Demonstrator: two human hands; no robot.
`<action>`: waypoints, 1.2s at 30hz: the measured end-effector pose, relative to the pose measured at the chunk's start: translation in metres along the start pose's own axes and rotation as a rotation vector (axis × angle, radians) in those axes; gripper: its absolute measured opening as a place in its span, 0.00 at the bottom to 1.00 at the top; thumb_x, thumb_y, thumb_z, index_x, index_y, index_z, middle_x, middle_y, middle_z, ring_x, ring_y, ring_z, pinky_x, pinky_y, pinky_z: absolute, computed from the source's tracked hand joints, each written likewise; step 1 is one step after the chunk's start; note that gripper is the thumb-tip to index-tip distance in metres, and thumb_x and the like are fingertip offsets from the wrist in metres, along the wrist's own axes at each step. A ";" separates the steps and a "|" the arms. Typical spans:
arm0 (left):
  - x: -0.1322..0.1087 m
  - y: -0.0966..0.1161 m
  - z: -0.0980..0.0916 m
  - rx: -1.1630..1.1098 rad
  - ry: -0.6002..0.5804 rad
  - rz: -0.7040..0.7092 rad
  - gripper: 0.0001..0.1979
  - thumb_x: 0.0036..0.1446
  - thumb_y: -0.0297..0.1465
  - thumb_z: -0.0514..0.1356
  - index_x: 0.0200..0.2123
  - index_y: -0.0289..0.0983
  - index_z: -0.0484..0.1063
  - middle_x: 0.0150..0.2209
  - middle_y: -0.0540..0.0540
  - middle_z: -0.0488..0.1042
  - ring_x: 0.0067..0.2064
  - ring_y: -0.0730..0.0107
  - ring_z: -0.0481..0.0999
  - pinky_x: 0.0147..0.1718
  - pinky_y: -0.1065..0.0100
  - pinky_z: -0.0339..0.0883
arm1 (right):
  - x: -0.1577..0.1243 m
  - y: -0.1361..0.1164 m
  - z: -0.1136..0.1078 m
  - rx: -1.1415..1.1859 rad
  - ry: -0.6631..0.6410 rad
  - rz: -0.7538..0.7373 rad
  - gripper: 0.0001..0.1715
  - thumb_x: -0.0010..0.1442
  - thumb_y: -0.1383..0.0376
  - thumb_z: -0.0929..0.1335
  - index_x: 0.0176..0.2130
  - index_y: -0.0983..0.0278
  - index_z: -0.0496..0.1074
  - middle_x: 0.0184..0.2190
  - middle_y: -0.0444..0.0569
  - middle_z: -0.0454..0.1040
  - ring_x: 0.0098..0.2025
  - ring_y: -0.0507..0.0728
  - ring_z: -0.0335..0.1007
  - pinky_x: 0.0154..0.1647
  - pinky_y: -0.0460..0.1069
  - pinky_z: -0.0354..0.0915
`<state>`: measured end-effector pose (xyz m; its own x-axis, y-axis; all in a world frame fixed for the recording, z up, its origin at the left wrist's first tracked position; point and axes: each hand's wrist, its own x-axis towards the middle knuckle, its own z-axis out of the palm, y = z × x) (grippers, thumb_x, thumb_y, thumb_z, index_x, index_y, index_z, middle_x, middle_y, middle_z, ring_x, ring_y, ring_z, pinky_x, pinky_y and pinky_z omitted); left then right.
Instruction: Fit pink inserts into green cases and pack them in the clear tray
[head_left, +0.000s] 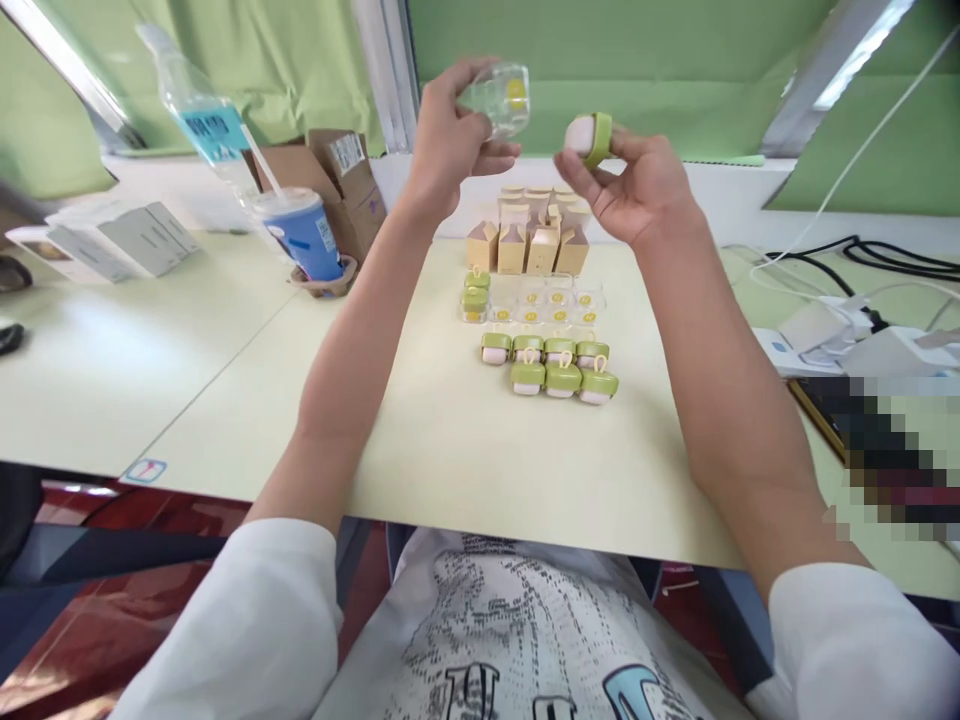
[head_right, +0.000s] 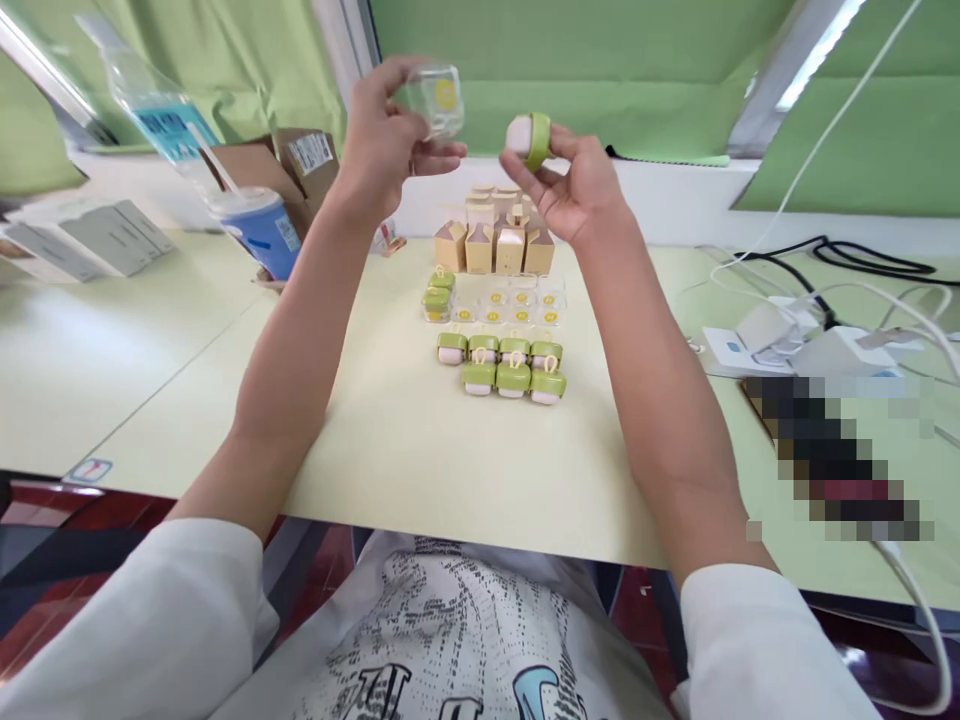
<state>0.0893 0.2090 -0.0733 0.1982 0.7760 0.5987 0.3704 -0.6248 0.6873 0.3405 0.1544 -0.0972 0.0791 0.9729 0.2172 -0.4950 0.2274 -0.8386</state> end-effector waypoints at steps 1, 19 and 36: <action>0.001 0.004 -0.005 -0.087 -0.021 -0.015 0.21 0.83 0.37 0.66 0.73 0.54 0.71 0.66 0.49 0.82 0.52 0.62 0.89 0.56 0.51 0.91 | -0.002 -0.002 0.001 0.009 -0.023 0.007 0.08 0.63 0.68 0.72 0.38 0.52 0.76 0.43 0.47 0.86 0.55 0.56 0.85 0.67 0.54 0.80; -0.051 0.074 0.001 0.147 -0.188 -0.140 0.12 0.66 0.10 0.68 0.36 0.30 0.82 0.34 0.45 0.80 0.38 0.66 0.86 0.44 0.48 0.92 | -0.077 -0.031 0.038 -0.595 -0.547 -0.548 0.20 0.64 0.57 0.86 0.53 0.49 0.86 0.50 0.42 0.85 0.53 0.56 0.82 0.52 0.49 0.81; -0.057 0.079 -0.019 -0.082 -0.532 -0.137 0.19 0.58 0.30 0.86 0.46 0.36 0.84 0.48 0.44 0.84 0.55 0.49 0.90 0.58 0.44 0.85 | -0.067 -0.029 0.034 -0.937 -0.308 -0.567 0.24 0.56 0.49 0.85 0.49 0.39 0.79 0.53 0.41 0.88 0.62 0.69 0.81 0.67 0.66 0.81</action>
<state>0.0897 0.1143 -0.0452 0.5926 0.7732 0.2260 0.3569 -0.5035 0.7868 0.3199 0.0813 -0.0703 -0.1947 0.6982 0.6889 0.3959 0.6986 -0.5961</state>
